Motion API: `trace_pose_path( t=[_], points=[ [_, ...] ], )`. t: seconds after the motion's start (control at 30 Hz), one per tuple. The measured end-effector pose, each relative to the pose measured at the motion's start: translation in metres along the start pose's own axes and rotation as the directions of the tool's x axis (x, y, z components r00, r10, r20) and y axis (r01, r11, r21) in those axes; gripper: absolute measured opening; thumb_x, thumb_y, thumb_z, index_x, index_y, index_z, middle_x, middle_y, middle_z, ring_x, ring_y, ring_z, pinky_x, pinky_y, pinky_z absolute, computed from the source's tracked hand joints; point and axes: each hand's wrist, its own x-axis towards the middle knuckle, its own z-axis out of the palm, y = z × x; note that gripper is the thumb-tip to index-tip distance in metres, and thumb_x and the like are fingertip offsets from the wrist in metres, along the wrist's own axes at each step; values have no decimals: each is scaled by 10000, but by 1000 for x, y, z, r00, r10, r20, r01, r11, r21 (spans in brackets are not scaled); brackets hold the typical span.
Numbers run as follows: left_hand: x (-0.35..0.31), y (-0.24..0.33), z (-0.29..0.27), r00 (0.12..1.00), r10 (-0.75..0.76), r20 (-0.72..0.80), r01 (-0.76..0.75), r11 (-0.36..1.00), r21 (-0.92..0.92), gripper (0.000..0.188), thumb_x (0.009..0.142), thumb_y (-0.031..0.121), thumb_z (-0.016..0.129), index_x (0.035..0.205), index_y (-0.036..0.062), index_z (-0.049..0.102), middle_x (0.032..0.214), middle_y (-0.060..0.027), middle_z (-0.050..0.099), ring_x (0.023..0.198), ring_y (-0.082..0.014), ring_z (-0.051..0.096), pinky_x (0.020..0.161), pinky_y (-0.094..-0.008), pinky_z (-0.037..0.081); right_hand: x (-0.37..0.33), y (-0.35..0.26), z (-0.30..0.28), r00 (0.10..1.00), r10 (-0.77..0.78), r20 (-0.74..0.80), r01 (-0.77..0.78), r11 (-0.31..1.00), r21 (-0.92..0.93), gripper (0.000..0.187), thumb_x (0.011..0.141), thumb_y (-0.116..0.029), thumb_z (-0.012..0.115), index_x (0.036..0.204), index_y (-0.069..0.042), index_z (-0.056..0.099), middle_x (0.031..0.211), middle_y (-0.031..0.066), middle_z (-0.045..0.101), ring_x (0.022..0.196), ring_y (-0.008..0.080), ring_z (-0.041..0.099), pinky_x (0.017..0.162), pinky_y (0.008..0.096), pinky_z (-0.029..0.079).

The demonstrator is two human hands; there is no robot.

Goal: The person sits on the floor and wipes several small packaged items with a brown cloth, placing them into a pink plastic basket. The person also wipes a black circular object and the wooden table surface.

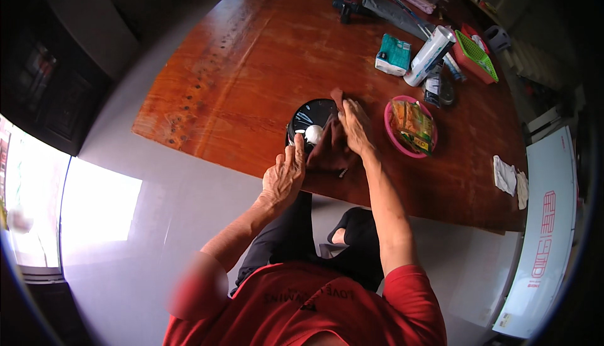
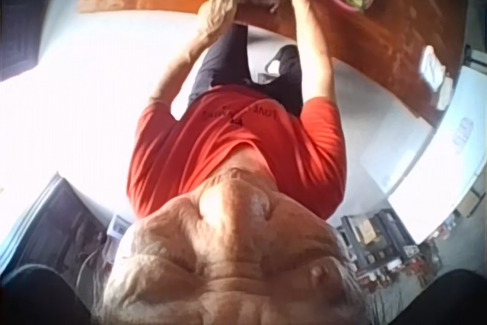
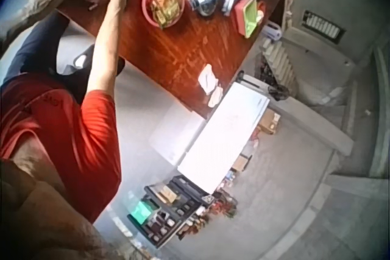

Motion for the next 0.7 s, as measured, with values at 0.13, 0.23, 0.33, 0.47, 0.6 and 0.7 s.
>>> trace_pose_path(
  t=[0.13, 0.23, 0.33, 0.47, 0.6, 0.7],
  points=[
    [-1, -2, 2, 999, -41, -16, 41, 999, -3, 709, 883, 64, 531, 1481, -104, 188, 1163, -219, 540, 871, -335, 623, 656, -392, 582, 15, -10, 4, 994, 105, -26, -106, 993, -42, 228, 949, -207, 544, 1087, -30, 508, 1065, 157, 592, 1043, 350, 565, 849, 462, 472],
    [-1, -2, 7, 997, -73, -40, 72, 997, -26, 714, 879, 71, 533, 1479, -108, 187, 1160, -220, 539, 868, -337, 626, 650, -397, 583, -4, -28, -2, 992, 116, 42, -115, 993, -25, 327, 947, -234, 554, 1204, -42, 496, 1247, 155, 552, 1225, 329, 491, 978, 499, 414],
    [-1, -4, 13, 995, -86, -59, 85, 996, -24, 693, 905, 115, 531, 1474, -105, 201, 1124, -211, 546, 848, -333, 632, 633, -399, 581, -35, -54, -28, 997, 31, 77, -24, 996, -81, 438, 923, -110, 560, 1336, -1, 462, 1377, 198, 494, 1308, 378, 443, 1065, 511, 361],
    [0, -1, 7, 986, -167, -18, 163, 975, -148, 665, 962, 207, 527, 1471, -73, 203, 1073, -218, 547, 889, -388, 623, 669, -480, 540, -66, -97, -58, 994, 81, 69, -91, 983, 158, 320, 915, -88, 526, 1213, 28, 514, 1302, 217, 502, 1208, 406, 498, 1028, 474, 410],
    [4, -8, 4, 987, -154, 48, 161, 966, -204, 763, 919, 257, 602, 1472, -71, 191, 1101, -236, 535, 920, -397, 625, 733, -459, 541, -101, -113, -79, 994, -104, -28, 108, 975, 193, 314, 848, 14, 546, 1160, 49, 539, 1241, 220, 521, 1179, 397, 524, 1038, 461, 421],
    [8, -20, 5, 990, -117, 78, 134, 952, -276, 856, 870, 269, 673, 1465, -92, 174, 1157, -257, 530, 977, -419, 616, 799, -463, 531, -102, -100, -107, 990, 137, -21, -98, 797, 595, 256, 935, -60, 522, 1171, 21, 578, 1155, 183, 608, 1101, 346, 591, 981, 417, 460]
  ],
)
